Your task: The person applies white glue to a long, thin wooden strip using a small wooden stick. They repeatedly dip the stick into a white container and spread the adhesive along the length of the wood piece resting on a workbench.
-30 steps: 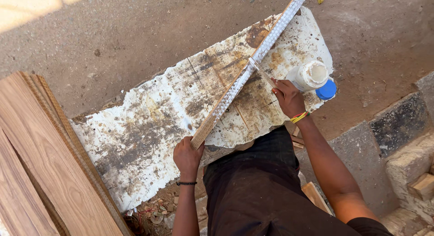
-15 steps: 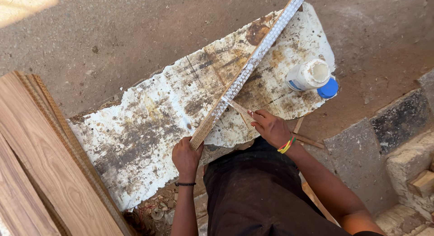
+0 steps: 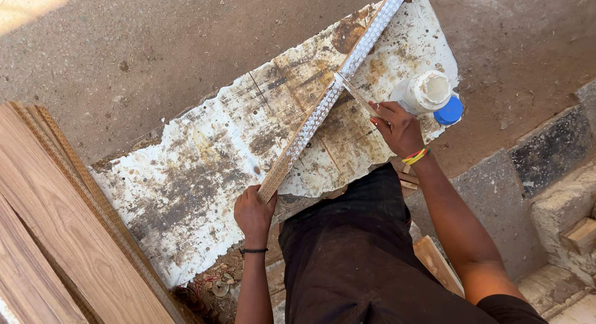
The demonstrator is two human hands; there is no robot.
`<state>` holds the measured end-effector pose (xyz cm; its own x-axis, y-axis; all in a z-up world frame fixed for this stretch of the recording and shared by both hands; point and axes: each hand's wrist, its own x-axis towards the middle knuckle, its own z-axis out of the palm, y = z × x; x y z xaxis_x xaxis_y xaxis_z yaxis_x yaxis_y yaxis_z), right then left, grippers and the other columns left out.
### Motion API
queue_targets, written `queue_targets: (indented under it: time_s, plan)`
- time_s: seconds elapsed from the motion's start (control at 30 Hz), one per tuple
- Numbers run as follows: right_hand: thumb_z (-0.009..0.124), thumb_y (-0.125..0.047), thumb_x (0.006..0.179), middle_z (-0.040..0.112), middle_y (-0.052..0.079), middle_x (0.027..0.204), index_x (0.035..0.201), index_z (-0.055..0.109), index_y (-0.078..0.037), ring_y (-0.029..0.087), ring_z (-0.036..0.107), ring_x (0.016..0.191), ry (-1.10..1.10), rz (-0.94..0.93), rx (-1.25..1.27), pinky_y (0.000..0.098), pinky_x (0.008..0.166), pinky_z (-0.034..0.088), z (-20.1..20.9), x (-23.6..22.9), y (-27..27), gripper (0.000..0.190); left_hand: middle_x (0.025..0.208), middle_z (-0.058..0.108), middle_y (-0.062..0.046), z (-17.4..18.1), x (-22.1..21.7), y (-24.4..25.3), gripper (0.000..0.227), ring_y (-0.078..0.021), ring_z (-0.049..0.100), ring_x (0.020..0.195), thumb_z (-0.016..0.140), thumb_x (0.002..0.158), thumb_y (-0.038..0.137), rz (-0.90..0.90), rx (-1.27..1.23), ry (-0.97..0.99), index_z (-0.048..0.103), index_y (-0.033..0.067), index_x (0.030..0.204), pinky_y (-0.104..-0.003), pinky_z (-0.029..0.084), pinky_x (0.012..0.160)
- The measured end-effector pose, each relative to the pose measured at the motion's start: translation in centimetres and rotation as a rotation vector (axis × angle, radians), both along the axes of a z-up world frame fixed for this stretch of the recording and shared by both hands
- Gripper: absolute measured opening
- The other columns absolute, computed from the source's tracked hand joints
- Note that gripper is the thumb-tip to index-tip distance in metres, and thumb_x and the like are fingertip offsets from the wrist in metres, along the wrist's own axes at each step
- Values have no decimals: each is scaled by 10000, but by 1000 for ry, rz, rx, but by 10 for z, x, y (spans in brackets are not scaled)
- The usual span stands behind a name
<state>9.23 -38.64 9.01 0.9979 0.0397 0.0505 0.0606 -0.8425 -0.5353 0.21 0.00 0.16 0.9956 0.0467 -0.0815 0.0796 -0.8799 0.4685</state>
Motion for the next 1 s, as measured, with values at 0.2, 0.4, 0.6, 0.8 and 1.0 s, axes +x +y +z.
queue_targets:
  time_s: [0.2,0.4,0.6,0.8,1.0]
  plan:
    - [747,-210,961,700,104,1128,1203,721,-85,337,708,892,-22,1,-154,424,717,563,-14,4,6,274,877,717,-122,-2,-2,1,467,-318,668,820,880,734,432,6,11,20,691,74,966,-434,521,748]
    - [761,-248,911,700,88,1107,1255,720,-124,301,700,791,29,67,-214,410,652,563,4,-24,40,368,867,712,-116,-2,-2,0,468,-309,666,820,881,737,438,1,22,24,697,74,968,-427,524,755]
    - [772,-289,888,691,40,1142,1195,725,-162,254,715,858,-47,159,-273,386,683,579,14,-43,44,336,855,704,-112,-2,0,0,476,-296,657,805,890,735,437,-7,16,31,703,67,969,-421,520,748]
    - [801,-235,836,680,62,1123,1186,723,-173,275,715,912,-157,206,-323,387,692,575,2,-24,49,364,862,711,-109,1,0,1,454,-308,659,814,891,727,410,4,-5,50,706,74,970,-428,518,750]
    - [828,-198,876,679,75,1108,1180,731,-148,265,698,881,-168,183,-447,392,684,571,-11,42,16,324,865,714,-111,0,-2,1,443,-312,667,824,866,748,429,2,9,40,706,78,967,-428,523,760]
